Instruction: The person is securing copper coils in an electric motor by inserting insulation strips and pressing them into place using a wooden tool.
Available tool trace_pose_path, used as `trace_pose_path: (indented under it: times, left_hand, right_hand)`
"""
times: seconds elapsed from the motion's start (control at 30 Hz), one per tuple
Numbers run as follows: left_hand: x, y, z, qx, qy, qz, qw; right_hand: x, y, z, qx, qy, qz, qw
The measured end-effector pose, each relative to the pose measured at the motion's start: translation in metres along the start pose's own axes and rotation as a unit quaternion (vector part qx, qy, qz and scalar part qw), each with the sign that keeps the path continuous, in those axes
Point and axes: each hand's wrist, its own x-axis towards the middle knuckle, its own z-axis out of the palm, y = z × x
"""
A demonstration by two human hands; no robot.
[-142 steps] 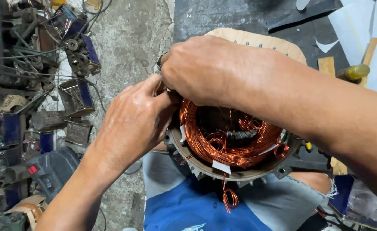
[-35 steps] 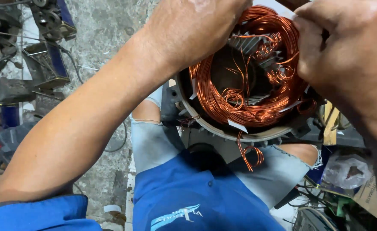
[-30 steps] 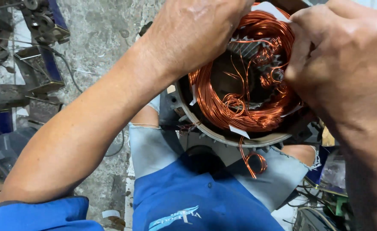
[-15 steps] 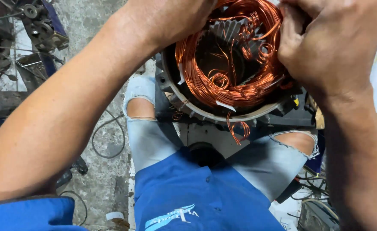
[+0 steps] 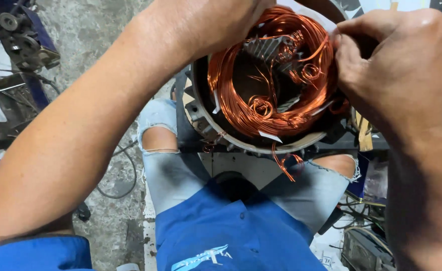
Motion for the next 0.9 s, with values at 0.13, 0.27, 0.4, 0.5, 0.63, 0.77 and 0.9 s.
trace_pose_path:
  times: [0.13, 0.27, 0.4, 0.5, 0.63, 0.77, 0.9]
  left_hand:
    - [-0.006, -0.023, 0.016, 0.004, 0.01, -0.011, 1.0]
    - [-0.011, -0.051, 0.037, -0.003, 0.018, -0.023, 1.0]
    - [-0.003, -0.064, 0.051, -0.013, 0.038, -0.01, 0.999]
    - [-0.004, -0.052, 0.057, 0.036, 0.027, -0.005, 0.999]
    - [-0.016, -0.059, 0.061, 0.088, 0.051, -0.012, 0.995]
    - [-0.015, -0.058, 0.079, 0.028, 0.117, -0.009, 0.993]
    - [0.001, -0.062, 0.096, -0.027, 0.194, -0.008, 0.981]
  right_hand:
    - [0.004, -0.018, 0.01, 0.094, -0.03, 0.146, 0.984]
    - [0.035, 0.138, 0.066, 0.374, -0.355, 0.553, 0.655]
    - [0.039, 0.019, 0.025, 0.304, -0.199, 0.423, 0.83]
    - [0.016, -0.031, 0.007, 0.159, -0.054, 0.185, 0.968]
    - [-0.009, -0.001, 0.01, 0.155, -0.056, 0.151, 0.975]
    - [-0.002, -0.008, 0.006, 0.168, -0.107, 0.154, 0.968]
    - [0.003, -0.022, 0.005, 0.133, -0.103, 0.186, 0.968]
